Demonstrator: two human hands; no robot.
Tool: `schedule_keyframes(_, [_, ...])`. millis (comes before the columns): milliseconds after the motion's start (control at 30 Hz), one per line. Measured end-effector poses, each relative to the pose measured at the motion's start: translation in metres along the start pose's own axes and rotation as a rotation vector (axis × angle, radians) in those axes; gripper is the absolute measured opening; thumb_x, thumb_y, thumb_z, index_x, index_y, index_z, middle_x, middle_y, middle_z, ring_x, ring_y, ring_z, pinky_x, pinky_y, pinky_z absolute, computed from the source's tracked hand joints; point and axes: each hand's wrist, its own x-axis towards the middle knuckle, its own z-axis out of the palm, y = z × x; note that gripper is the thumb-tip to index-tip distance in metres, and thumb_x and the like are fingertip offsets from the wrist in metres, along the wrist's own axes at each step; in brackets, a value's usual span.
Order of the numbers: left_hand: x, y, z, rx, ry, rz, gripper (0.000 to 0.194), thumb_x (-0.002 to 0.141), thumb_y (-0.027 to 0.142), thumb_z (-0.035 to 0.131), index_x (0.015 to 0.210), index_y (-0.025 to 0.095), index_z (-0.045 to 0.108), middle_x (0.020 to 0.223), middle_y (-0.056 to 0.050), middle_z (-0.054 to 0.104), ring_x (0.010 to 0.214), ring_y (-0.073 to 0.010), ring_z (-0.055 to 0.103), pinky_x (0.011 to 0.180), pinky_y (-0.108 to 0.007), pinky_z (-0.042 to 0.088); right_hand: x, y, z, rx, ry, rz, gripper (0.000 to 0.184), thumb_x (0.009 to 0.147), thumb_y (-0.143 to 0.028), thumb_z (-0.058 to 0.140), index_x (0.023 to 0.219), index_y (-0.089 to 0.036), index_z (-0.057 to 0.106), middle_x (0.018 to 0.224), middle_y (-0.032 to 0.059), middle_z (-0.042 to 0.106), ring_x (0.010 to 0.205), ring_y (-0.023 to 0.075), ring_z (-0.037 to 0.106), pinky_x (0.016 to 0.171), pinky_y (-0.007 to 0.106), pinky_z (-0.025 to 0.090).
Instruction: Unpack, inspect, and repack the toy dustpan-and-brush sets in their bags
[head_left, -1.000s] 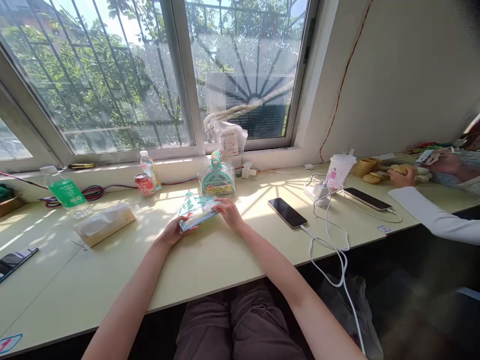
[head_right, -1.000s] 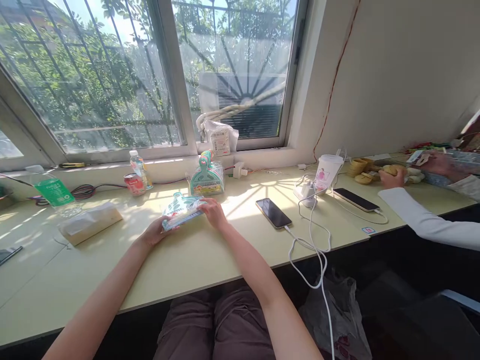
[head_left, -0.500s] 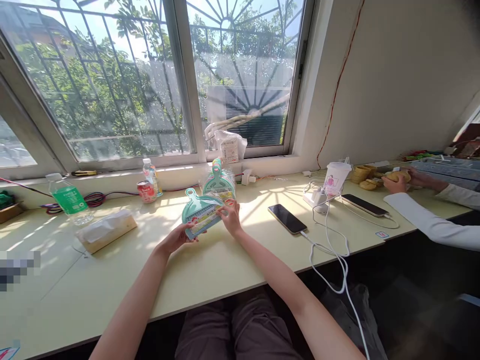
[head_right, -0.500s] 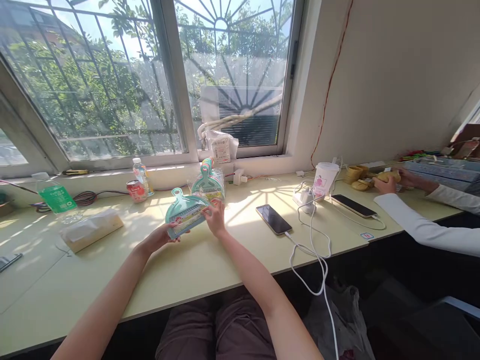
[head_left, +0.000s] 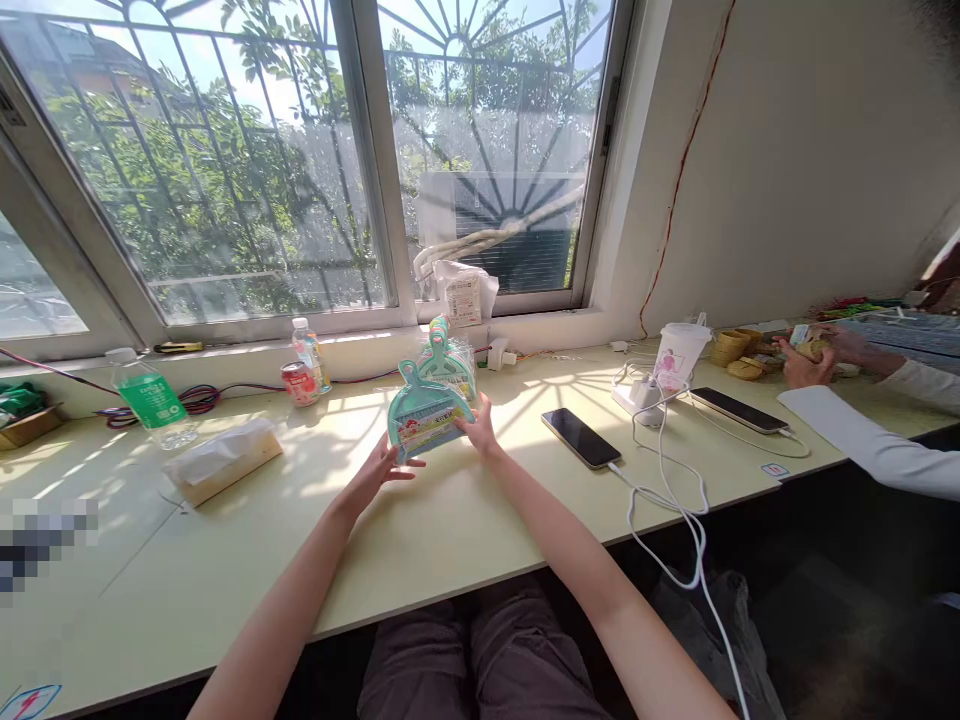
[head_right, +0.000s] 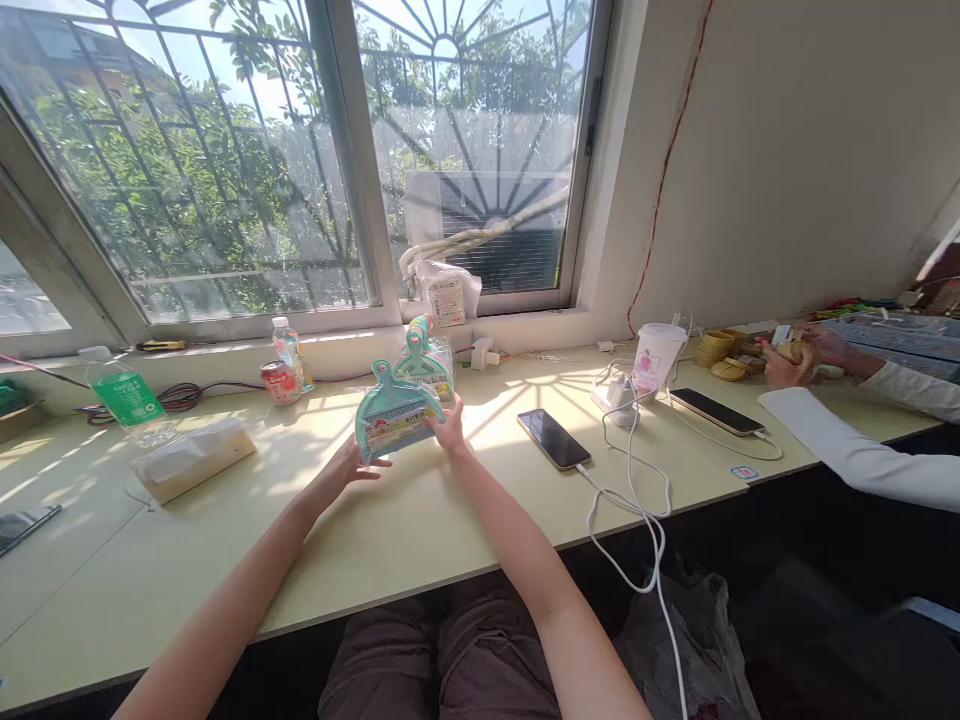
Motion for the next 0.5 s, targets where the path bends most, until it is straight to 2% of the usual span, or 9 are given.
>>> schedule_keyframes(33, [0.002,-0.002,0.008,0.047,0.035,0.052,0.082,0.065,0.058,0.080,0.132,0.023,0.047,0.122,-0.016,0.066,0.095,-0.0277,0.069,0.073,-0.033,0.055,0.003,0.002,-0.003,0.013,0.023,-0.001,0.093,0.074,-0.020,0.069,0.154,-0.018,0.023,0.119,0.0162,0.066,0.101,0.0259,0.069,0.088,0.041,0.057])
schedule_keyframes(100, [0.009,-0.007,0.020,0.122,0.190,0.086,0.080,0.059,0.051,0.085,0.124,0.023,0.048,0.120,-0.015,0.064,0.093,-0.0271,0.068,0.068,-0.032,0.054,0.008,0.004,-0.010,0.027,0.028,-0.043,0.084,0.073,-0.021,0.067,0.151,-0.019,0.034,0.130,0.0178,0.062,0.112,0.0270,0.065,0.093,0.043,0.055])
schedule_keyframes(167, [0.019,-0.012,0.023,0.140,0.350,0.090,0.060,0.067,0.054,0.078,0.109,0.020,0.052,0.111,-0.014,0.065,0.089,-0.0251,0.067,0.065,-0.031,0.053,0.008,0.005,-0.014,0.033,-0.019,-0.105,0.072,0.070,-0.022,0.070,0.140,-0.021,0.050,0.133,0.0147,0.062,0.122,0.0279,0.059,0.097,0.045,0.053])
schedule_keyframes(233, [0.028,-0.015,0.018,0.157,0.452,0.088,0.044,0.076,0.053,0.068,0.099,0.019,0.053,0.103,-0.011,0.066,0.079,-0.0216,0.066,0.062,-0.030,0.050,0.006,0.005,-0.014,0.032,-0.084,-0.151,0.062,0.068,-0.024,0.072,0.129,-0.022,0.060,0.129,0.0115,0.064,0.125,0.0283,0.056,0.097,0.045,0.053])
schedule_keyframes(333, [0.037,-0.017,0.003,0.220,0.525,0.057,0.030,0.079,0.044,0.065,0.094,0.022,0.054,0.094,-0.007,0.067,0.069,-0.0201,0.064,0.059,-0.028,0.045,0.002,0.005,-0.012,0.003,-0.134,-0.165,0.057,0.068,-0.022,0.070,0.124,-0.022,0.063,0.120,0.0097,0.069,0.118,0.0272,0.060,0.092,0.043,0.056])
schedule_keyframes(433, [0.044,-0.017,-0.009,0.258,0.559,0.052,0.020,0.076,0.036,0.067,0.086,0.024,0.054,0.086,-0.006,0.066,0.082,-0.0256,0.063,0.063,-0.028,0.044,0.003,0.003,-0.011,-0.144,-0.105,-0.215,0.058,0.070,-0.015,0.062,0.128,-0.020,0.060,0.109,0.0098,0.070,0.106,0.0260,0.064,0.087,0.043,0.057])
schedule_keyframes(500, [0.052,-0.018,-0.013,0.324,0.541,0.080,0.018,0.074,0.033,0.069,0.082,0.025,0.055,0.080,-0.006,0.064,0.085,-0.0280,0.062,0.066,-0.029,0.043,0.008,0.001,-0.014,-0.255,-0.074,-0.312,0.060,0.070,-0.009,0.054,0.129,-0.020,0.058,0.109,0.0103,0.070,0.103,0.0254,0.064,0.088,0.044,0.056])
